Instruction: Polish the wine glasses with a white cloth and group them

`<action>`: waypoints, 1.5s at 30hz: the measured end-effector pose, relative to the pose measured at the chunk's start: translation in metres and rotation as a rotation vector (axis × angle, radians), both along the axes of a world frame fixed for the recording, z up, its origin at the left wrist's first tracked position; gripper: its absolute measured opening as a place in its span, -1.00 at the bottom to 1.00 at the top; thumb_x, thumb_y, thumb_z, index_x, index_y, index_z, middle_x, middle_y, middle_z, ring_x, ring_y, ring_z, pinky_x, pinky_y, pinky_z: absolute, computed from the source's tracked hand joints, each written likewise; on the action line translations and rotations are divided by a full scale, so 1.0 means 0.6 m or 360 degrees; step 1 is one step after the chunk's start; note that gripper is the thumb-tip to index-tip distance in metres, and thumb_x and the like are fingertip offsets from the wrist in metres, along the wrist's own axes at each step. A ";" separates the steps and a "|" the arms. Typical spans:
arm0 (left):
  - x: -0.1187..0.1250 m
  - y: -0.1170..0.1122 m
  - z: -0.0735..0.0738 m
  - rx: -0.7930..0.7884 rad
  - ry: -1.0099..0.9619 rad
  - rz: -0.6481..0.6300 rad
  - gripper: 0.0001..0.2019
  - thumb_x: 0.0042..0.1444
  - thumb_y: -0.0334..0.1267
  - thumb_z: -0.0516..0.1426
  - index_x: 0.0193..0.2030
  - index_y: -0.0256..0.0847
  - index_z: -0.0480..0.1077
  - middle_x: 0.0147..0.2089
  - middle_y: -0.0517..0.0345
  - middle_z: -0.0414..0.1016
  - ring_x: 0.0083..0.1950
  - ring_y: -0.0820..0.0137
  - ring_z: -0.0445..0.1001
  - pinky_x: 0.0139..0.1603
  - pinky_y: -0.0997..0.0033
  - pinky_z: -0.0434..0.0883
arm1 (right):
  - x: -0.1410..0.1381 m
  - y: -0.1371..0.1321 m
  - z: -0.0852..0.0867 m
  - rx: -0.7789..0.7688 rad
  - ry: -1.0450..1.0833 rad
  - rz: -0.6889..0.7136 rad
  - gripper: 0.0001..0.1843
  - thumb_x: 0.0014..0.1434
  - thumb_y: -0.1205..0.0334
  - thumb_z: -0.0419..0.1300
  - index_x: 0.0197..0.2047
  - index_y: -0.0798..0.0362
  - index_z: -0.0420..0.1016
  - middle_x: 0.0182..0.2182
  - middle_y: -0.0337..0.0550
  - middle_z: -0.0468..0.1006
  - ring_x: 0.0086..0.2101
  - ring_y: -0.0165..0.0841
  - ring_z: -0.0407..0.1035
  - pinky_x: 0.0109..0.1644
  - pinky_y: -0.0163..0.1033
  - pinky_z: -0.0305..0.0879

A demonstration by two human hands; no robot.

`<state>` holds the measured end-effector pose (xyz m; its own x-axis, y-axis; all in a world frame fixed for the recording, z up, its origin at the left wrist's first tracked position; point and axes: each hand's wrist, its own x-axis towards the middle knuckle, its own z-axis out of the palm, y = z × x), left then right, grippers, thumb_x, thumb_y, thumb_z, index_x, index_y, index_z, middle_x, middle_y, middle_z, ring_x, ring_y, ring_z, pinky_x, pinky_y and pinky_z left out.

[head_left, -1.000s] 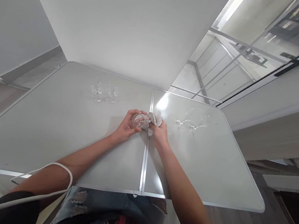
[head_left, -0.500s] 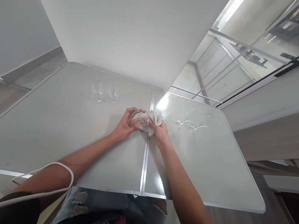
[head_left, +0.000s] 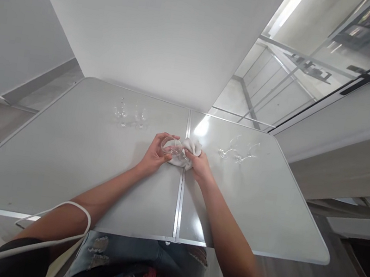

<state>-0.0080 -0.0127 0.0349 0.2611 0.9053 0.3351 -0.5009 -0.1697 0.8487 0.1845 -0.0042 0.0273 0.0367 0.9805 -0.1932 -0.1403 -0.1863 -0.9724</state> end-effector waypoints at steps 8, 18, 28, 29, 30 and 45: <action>0.001 -0.001 -0.005 0.0044 0.0007 -0.0022 -0.42 0.05 -0.11 0.41 0.14 0.04 0.25 0.30 -0.03 0.32 0.30 0.12 0.43 0.24 -0.03 0.46 | 0.009 0.002 0.003 0.0020 -0.0052 -0.0156 -0.54 -0.09 0.10 0.48 -0.11 0.11 0.62 -0.18 -0.05 0.68 -0.16 -0.14 0.55 -0.06 -0.11 0.44; 0.000 0.011 -0.016 0.0131 -0.0022 0.0098 -0.42 0.07 -0.13 0.40 0.16 0.05 0.24 0.31 -0.01 0.30 0.31 0.15 0.42 0.24 -0.01 0.47 | 0.008 0.004 0.000 0.0014 -0.0128 -0.0167 -0.55 -0.07 0.11 0.47 -0.11 0.12 0.62 -0.17 -0.03 0.68 -0.14 -0.11 0.56 -0.07 -0.12 0.44; 0.001 0.010 -0.020 0.0186 0.0004 0.0043 -0.42 0.10 -0.14 0.39 0.17 0.08 0.22 0.31 0.00 0.29 0.20 0.18 0.52 0.25 -0.07 0.47 | 0.003 0.002 -0.001 0.0077 -0.0190 -0.0164 -0.58 -0.06 0.11 0.45 -0.12 0.12 0.62 -0.20 -0.06 0.68 -0.18 -0.16 0.56 -0.11 -0.18 0.44; 0.001 0.010 -0.019 0.0182 0.0010 0.0019 -0.42 0.09 -0.13 0.39 0.18 0.08 0.22 0.31 -0.01 0.29 0.20 0.17 0.52 0.24 -0.08 0.47 | 0.003 0.002 0.001 0.0103 -0.0216 -0.0182 -0.58 -0.04 0.10 0.44 -0.12 0.12 0.61 -0.21 -0.06 0.68 -0.19 -0.17 0.55 -0.13 -0.18 0.43; 0.001 0.010 -0.019 0.0180 0.0011 0.0012 -0.41 0.09 -0.12 0.39 0.18 0.07 0.22 0.31 -0.03 0.29 0.21 0.15 0.52 0.24 -0.09 0.47 | 0.003 0.001 0.003 0.0134 -0.0253 -0.0188 -0.58 -0.03 0.09 0.43 -0.12 0.12 0.61 -0.22 -0.07 0.67 -0.20 -0.17 0.54 -0.14 -0.18 0.42; 0.016 -0.004 -0.030 -0.0168 0.0055 0.0039 -0.42 0.14 0.02 0.33 0.23 0.04 0.24 0.22 0.00 0.41 0.17 0.20 0.54 -0.03 0.25 0.60 | -0.057 -0.047 0.042 0.1090 -0.0656 0.0268 -0.30 0.43 -0.14 0.02 0.50 -0.07 0.00 0.47 -0.01 0.09 0.41 -0.13 0.07 0.45 0.06 0.12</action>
<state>0.0014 -0.0148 0.0167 0.2480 0.9413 0.2288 -0.4677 -0.0905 0.8792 0.1502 -0.0324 0.0525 -0.1843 0.8748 0.4481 0.2301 0.4816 -0.8456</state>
